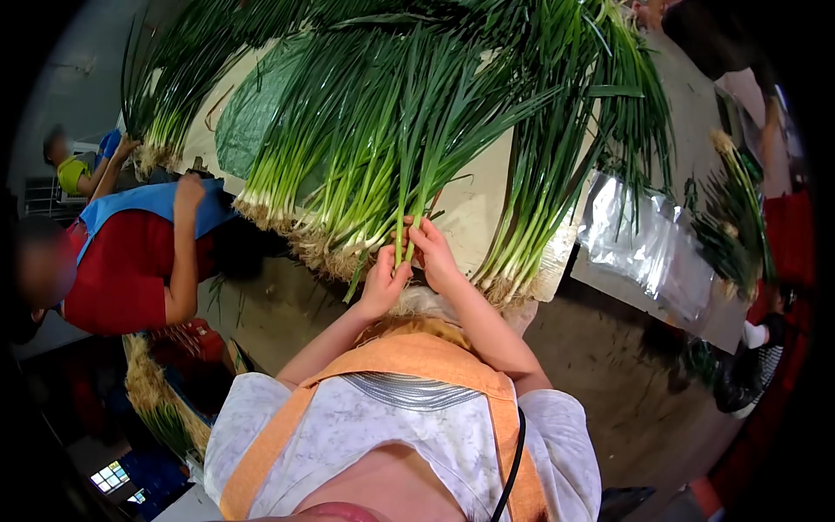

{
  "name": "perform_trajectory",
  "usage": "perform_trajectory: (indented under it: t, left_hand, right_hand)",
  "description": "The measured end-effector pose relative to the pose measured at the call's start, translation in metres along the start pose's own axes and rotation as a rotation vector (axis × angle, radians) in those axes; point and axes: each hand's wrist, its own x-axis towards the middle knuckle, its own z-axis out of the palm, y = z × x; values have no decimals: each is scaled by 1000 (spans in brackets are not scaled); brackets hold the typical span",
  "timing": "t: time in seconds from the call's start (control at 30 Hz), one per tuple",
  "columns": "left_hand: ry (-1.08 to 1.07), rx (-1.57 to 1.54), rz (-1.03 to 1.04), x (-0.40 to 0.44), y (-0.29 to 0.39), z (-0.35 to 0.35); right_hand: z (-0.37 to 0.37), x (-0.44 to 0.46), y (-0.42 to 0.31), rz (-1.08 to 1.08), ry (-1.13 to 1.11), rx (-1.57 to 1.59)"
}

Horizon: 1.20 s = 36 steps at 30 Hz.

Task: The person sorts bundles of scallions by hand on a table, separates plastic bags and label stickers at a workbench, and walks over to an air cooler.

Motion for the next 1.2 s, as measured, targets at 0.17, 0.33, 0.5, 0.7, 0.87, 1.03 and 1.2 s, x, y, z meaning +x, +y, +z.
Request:
perform_trajectory:
  t: [0.17,0.33,0.5,0.7,0.87,1.03,1.2]
  left_hand:
    - [63,-193,-1,0,0,3]
    - [23,-705,-107,8,20,2]
    - [10,-664,-204,9,17,-2]
    - [24,-691,-309,7,35,-4]
    - [-30,-952,-440,3,45,-7]
    - [101,-892,-440,6,44,1]
    - [89,-833,-347,8,41,2]
  right_hand:
    - [6,-4,-2,-9,-46,68]
    - [-5,-4,-11,81,-171,129]
    - [-12,20,-18,-208,206,-549]
    - [-14,39,-40,-312,343,-918]
    - [-17,46,-41,-302,325,-1204]
    - [-10,41,-47,-320,342,-1415]
    - [-19,48,-45,-87,223,-617]
